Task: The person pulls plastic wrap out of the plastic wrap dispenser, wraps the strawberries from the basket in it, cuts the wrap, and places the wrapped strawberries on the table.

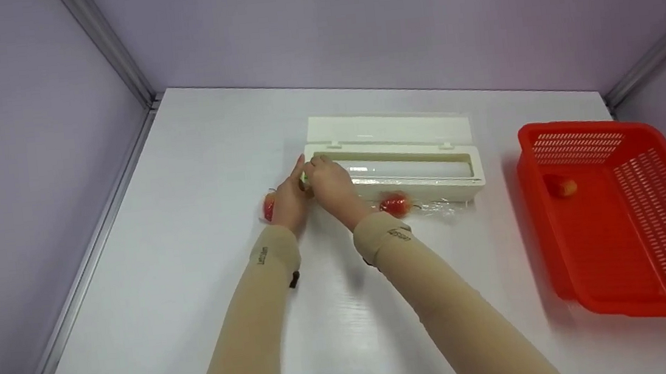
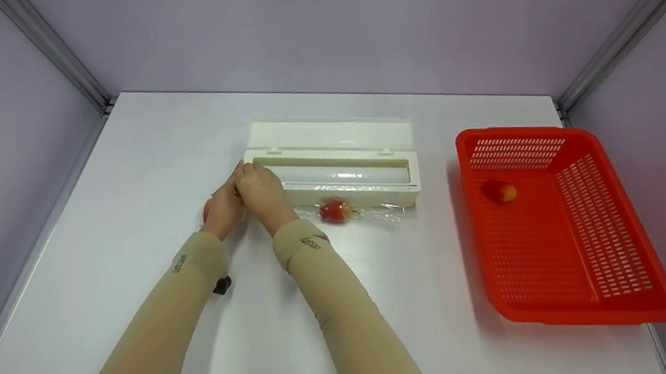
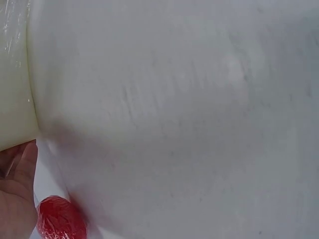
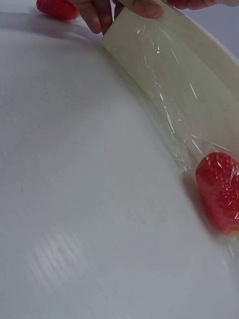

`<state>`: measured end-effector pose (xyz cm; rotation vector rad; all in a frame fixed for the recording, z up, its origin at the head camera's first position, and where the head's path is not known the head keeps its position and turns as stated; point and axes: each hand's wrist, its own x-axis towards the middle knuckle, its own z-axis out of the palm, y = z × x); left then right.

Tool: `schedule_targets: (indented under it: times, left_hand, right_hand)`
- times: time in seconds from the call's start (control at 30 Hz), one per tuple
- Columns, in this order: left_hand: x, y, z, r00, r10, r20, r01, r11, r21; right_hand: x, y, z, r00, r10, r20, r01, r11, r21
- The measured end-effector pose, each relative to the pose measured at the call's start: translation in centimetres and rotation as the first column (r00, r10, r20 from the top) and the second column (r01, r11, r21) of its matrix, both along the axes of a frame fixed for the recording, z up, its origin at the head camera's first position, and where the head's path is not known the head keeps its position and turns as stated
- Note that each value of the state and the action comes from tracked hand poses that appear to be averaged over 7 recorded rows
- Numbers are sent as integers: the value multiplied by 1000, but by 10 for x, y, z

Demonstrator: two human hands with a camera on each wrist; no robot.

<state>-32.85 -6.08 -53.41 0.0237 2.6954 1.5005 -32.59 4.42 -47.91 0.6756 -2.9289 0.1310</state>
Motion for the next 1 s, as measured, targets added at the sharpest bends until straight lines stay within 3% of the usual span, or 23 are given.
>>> schedule_targets:
  times: [0.23, 0.37, 0.53, 0.8, 1.0]
  left_hand:
    - [2, 5, -1, 999, -30, -25, 30, 1000, 1]
    - [-1, 6, -4, 1000, -16, -16, 15, 999, -34]
    - [-5, 8, -5, 999, -32, -3, 31, 999, -7]
    - [-8, -5, -8, 1000, -27, -9, 27, 999, -31]
    - [-8, -5, -7, 999, -36, 12, 36, 999, -36]
  right_hand:
    - [1, 14, -5, 999, 33, -8, -33, 999, -2]
    - [3, 25, -6, 997, 66, -40, -66, 998, -3]
    - [4, 43, -7, 995, 79, -64, -79, 997, -12]
    - [12, 93, -18, 991, 74, -114, -80, 995, -53]
    - [23, 147, -21, 987, 15, -161, -32, 994, -106]
